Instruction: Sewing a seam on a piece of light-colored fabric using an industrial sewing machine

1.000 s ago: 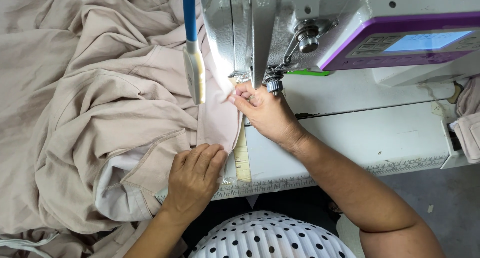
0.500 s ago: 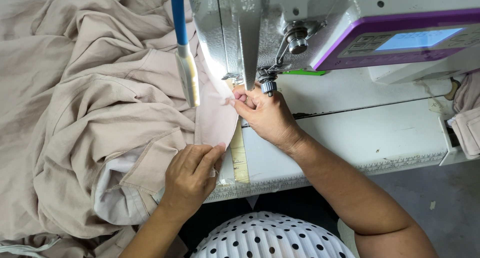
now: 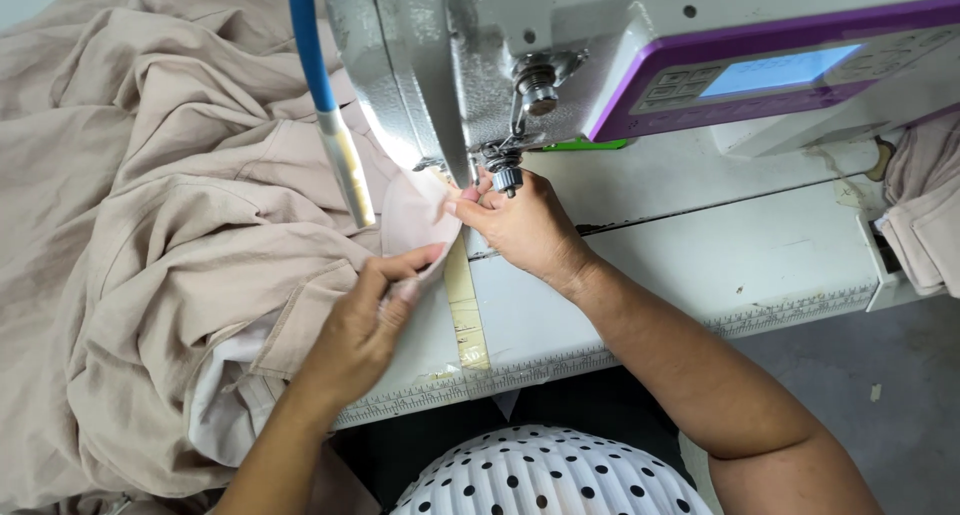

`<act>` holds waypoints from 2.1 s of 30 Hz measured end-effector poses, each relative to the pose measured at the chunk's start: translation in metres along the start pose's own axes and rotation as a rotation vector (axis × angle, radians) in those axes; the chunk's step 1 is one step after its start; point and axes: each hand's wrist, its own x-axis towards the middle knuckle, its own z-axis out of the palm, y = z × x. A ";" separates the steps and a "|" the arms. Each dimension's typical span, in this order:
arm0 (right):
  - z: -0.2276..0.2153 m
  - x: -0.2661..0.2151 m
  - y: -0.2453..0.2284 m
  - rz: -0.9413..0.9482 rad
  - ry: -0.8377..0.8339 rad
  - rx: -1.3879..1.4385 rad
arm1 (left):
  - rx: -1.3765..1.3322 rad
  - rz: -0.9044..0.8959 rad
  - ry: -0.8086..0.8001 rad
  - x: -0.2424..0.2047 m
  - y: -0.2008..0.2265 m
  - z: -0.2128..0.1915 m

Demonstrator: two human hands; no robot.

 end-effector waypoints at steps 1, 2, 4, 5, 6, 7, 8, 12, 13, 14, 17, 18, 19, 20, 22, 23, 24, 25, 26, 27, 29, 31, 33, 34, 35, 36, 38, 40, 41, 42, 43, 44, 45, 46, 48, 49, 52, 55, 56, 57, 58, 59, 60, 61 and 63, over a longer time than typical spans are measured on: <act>-0.004 -0.003 -0.010 0.025 -0.032 0.031 | -0.101 -0.123 -0.003 0.001 -0.005 -0.004; -0.007 -0.005 -0.021 0.049 -0.065 0.063 | -0.201 -0.245 -0.007 0.001 -0.010 -0.008; -0.006 -0.001 0.005 -0.030 -0.090 0.023 | -0.243 -0.284 0.028 0.001 -0.022 -0.012; -0.006 0.002 0.018 -0.104 -0.114 -0.016 | -0.285 -0.325 0.061 0.001 -0.028 -0.015; -0.007 -0.001 0.017 -0.108 -0.114 -0.016 | -0.284 -0.323 0.062 -0.001 -0.039 -0.014; -0.009 -0.005 0.015 -0.217 -0.109 -0.067 | -0.330 -0.340 0.081 -0.003 -0.049 -0.012; -0.010 -0.009 0.013 -0.326 -0.104 -0.118 | -0.377 -0.356 0.099 -0.005 -0.060 -0.011; -0.015 -0.012 0.018 -0.524 -0.145 -0.153 | -0.364 -0.339 0.093 -0.001 -0.047 -0.015; -0.017 -0.011 0.010 -0.631 -0.152 -0.277 | -0.411 -0.343 0.096 0.000 -0.042 -0.015; -0.019 -0.011 0.002 -0.736 -0.160 -0.401 | -0.459 -0.348 0.098 0.001 -0.037 -0.014; -0.022 -0.002 0.005 -0.763 -0.185 -0.434 | -0.411 -0.317 0.082 0.001 -0.029 -0.016; -0.023 0.000 0.011 -0.763 -0.186 -0.434 | -0.411 -0.318 0.082 0.002 -0.023 -0.014; -0.025 0.002 0.017 -0.724 -0.238 -0.403 | -0.370 -0.251 0.059 0.004 -0.017 -0.013; -0.026 0.005 0.022 -0.684 -0.289 -0.372 | -0.329 -0.185 0.035 0.006 -0.012 -0.012; -0.024 0.006 0.035 -0.706 -0.280 -0.448 | -0.281 -0.174 0.016 0.003 -0.007 -0.009; -0.023 0.006 0.041 -0.730 -0.272 -0.524 | -0.232 -0.163 -0.002 0.001 -0.004 -0.007; -0.024 0.007 0.041 -0.729 -0.274 -0.523 | -0.233 -0.164 -0.001 0.002 0.000 -0.005; -0.026 0.007 0.041 -0.758 -0.280 -0.559 | -0.171 -0.110 -0.009 0.003 0.005 -0.003; -0.027 0.008 0.041 -0.787 -0.286 -0.594 | -0.109 -0.056 -0.017 0.004 0.009 -0.002; -0.028 0.003 0.028 -0.788 -0.288 -0.595 | -0.109 -0.056 -0.015 0.004 0.010 0.000; -0.032 -0.006 0.003 -0.513 -0.323 -0.443 | 0.074 0.024 0.004 0.005 0.011 0.002; -0.026 0.004 0.020 -0.388 -0.286 -0.381 | 0.116 0.065 0.005 0.005 0.009 0.007; -0.018 0.012 0.032 -0.260 -0.249 -0.316 | 0.158 0.102 0.004 0.003 0.004 0.012; -0.014 0.015 0.034 -0.222 -0.264 -0.276 | 0.215 0.148 0.016 0.001 -0.001 0.014; -0.011 0.018 0.037 -0.184 -0.276 -0.236 | 0.272 0.195 0.027 -0.001 -0.005 0.017; -0.009 0.019 0.036 -0.183 -0.279 -0.234 | 0.272 0.193 0.028 -0.001 -0.008 0.019; -0.007 0.019 0.035 -0.147 -0.281 -0.203 | 0.365 0.275 0.060 -0.002 -0.012 0.023; -0.005 0.011 0.019 -0.054 -0.212 -0.085 | 0.379 0.279 0.040 -0.004 -0.008 0.023; -0.003 0.006 0.012 0.040 -0.146 0.032 | 0.393 0.281 0.020 -0.006 -0.006 0.023; -0.003 0.006 0.014 0.041 -0.149 0.033 | 0.393 0.278 0.021 -0.006 -0.006 0.023; -0.004 0.006 0.017 -0.044 -0.141 -0.108 | 0.390 0.290 0.021 -0.006 -0.006 0.024; -0.004 0.006 0.020 -0.130 -0.133 -0.249 | 0.387 0.301 0.021 -0.006 -0.006 0.025; -0.004 0.006 0.022 -0.129 -0.132 -0.248 | 0.387 0.301 0.019 -0.006 -0.005 0.024; -0.004 0.006 0.025 -0.162 -0.115 -0.339 | 0.361 0.296 0.025 -0.005 -0.004 0.023; -0.004 0.007 0.030 -0.192 -0.095 -0.433 | 0.332 0.294 0.029 -0.003 -0.002 0.022; -0.004 0.008 0.031 -0.240 -0.086 -0.455 | 0.326 0.282 0.029 -0.002 -0.002 0.022; -0.003 0.006 0.040 -0.354 -0.032 -0.491 | 0.311 0.247 0.021 -0.001 -0.001 0.021; -0.005 0.006 0.038 -0.384 -0.041 -0.496 | 0.311 0.234 0.018 -0.002 -0.001 0.021; -0.007 0.006 0.036 -0.349 -0.097 -0.488 | 0.318 0.244 0.025 -0.002 -0.002 0.022; -0.007 0.006 0.031 -0.348 -0.096 -0.487 | 0.319 0.244 0.024 -0.002 -0.002 0.023; -0.007 0.006 0.026 -0.292 -0.111 -0.413 | 0.327 0.243 0.022 -0.002 -0.003 0.023; -0.008 0.006 0.021 -0.236 -0.127 -0.340 | 0.335 0.242 0.022 -0.002 -0.003 0.024; -0.008 0.005 0.016 -0.234 -0.127 -0.339 | 0.335 0.242 0.020 -0.003 -0.004 0.024; -0.008 0.005 0.010 -0.138 -0.136 -0.288 | 0.327 0.235 0.019 -0.003 -0.005 0.024; -0.009 0.004 -0.003 -0.040 -0.144 -0.237 | 0.318 0.229 0.016 -0.003 -0.006 0.023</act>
